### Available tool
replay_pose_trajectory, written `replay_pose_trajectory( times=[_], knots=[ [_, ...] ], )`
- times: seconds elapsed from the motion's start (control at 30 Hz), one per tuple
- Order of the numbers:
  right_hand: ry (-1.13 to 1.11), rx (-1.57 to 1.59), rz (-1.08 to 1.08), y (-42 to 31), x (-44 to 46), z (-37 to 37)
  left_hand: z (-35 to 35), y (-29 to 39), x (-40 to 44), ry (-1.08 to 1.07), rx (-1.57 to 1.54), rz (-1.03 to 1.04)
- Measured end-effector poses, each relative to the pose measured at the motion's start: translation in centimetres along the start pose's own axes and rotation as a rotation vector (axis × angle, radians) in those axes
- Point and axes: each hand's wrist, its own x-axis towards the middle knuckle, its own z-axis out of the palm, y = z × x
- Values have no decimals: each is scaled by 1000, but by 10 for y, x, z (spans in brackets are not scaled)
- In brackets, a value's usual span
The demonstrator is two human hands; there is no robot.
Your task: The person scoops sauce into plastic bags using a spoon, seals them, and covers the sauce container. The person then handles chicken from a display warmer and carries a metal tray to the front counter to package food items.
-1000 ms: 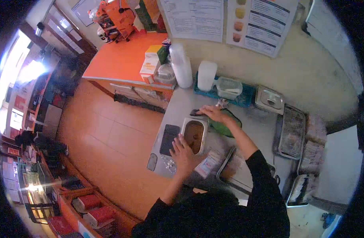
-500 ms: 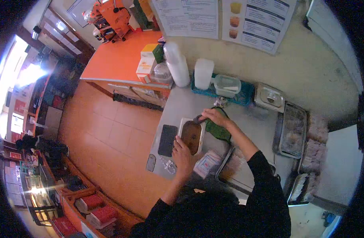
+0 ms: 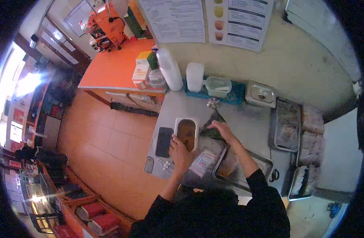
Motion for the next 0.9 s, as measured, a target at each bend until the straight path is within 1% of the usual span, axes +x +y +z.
replay_pose_trajectory(
  times=[0.03,0.1,0.13,0.2,0.23,0.3,0.37,0.43,0.53,0.6,0.67,0.77,0.83,0.87,0.9],
  knots=[
    [8,3,-1,-2,1,3,1,2,0,16,31,7],
    [133,-52,-126,-10,5,9,2,6,6,38,61,27],
    [141,-54,-129,-10,11,11,4,6,9,44,58,25],
    [83,-237,-172,-3,28,16,7,9,15,53,55,26],
    [95,-286,-220,4,37,18,6,11,18,58,62,14],
    [80,-344,-246,11,46,20,3,12,23,70,70,-2],
    [59,-401,-266,16,45,24,0,10,24,13,24,8],
    [77,-473,-349,11,33,32,1,11,26,7,20,-3],
    [112,-470,-369,14,21,41,4,10,26,-6,21,-23],
    [95,-444,-387,24,18,47,11,5,25,-7,27,-27],
    [89,-422,-410,33,14,52,25,-3,29,172,105,58],
    [129,-450,-421,39,5,59,19,2,25,167,114,50],
    [58,-438,-429,41,4,58,20,0,25,160,111,53],
    [60,-441,-435,41,0,60,19,-1,27,155,107,55],
    [25,-498,-406,43,-7,62,19,-1,27,161,104,57]
  ],
)
